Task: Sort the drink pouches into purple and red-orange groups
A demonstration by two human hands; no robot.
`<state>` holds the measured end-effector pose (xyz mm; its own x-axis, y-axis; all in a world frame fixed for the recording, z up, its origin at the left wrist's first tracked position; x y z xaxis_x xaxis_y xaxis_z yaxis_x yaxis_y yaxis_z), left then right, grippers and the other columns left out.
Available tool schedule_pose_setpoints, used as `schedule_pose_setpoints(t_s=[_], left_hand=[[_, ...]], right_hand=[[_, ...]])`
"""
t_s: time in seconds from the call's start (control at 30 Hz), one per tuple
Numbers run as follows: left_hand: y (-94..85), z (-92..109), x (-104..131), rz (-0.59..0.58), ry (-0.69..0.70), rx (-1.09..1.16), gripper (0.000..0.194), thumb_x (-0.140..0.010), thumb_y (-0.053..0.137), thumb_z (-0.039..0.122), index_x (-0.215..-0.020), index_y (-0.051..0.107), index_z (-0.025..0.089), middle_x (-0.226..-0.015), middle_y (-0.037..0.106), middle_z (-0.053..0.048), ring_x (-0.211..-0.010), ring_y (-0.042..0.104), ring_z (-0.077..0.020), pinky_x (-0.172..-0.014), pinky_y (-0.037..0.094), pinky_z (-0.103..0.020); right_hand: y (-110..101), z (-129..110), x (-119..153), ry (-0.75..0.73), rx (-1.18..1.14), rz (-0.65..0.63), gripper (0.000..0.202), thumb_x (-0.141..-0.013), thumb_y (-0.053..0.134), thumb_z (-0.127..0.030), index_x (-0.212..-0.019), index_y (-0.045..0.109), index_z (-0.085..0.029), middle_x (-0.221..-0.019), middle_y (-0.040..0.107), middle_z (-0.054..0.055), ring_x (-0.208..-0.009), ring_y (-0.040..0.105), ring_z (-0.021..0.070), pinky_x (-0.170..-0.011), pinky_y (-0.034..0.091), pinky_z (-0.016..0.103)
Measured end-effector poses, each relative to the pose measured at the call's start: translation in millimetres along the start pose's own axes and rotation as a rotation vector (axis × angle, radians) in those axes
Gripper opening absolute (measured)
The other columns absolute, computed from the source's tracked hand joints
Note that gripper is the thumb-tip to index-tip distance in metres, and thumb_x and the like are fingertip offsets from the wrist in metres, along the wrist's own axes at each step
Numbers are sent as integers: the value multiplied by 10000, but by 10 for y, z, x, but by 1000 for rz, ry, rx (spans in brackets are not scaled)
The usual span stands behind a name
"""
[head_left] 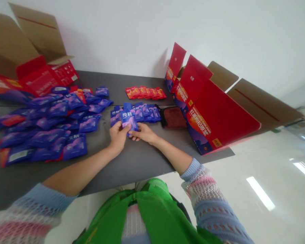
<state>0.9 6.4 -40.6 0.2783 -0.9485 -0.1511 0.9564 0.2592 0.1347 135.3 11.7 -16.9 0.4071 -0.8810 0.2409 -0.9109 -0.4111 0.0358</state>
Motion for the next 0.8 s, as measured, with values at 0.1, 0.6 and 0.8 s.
schedule_pose_setpoints(t_s=[0.1,0.6,0.8], left_hand=[[-2,0,-49,7,-40,115,192,-656,735,321,-717,639,166,-659,587,29,-597,489,-116,-601,392,-237],[-6,36,-102,4,-28,61,191,-671,726,333,-759,709,164,-716,654,6,-660,561,-135,-664,453,-247],[59,94,-13,-278,8,-112,203,-691,744,350,-734,740,152,-698,667,-19,-654,558,-160,-655,444,-267]], right_hand=[[-11,13,3,14,-13,-78,273,-769,820,-250,-840,586,-129,-629,690,-22,-498,622,62,-469,495,136],[-34,5,3,-54,-110,115,368,-675,864,-421,-802,697,-118,-694,686,-16,-586,580,60,-601,494,177],[-256,-10,-133,-204,-129,401,346,-688,854,-379,-840,648,-146,-671,633,-48,-605,568,80,-601,457,184]])
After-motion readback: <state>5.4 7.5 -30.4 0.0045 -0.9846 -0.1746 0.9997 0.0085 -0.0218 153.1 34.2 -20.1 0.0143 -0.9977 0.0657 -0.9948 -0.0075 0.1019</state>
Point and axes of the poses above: each hand's wrist, its own x-axis away from the middle knuckle, its own y-axis out of the palm, z = x × y, the point moved 3 cm from there along -x, towards the middle knuckle
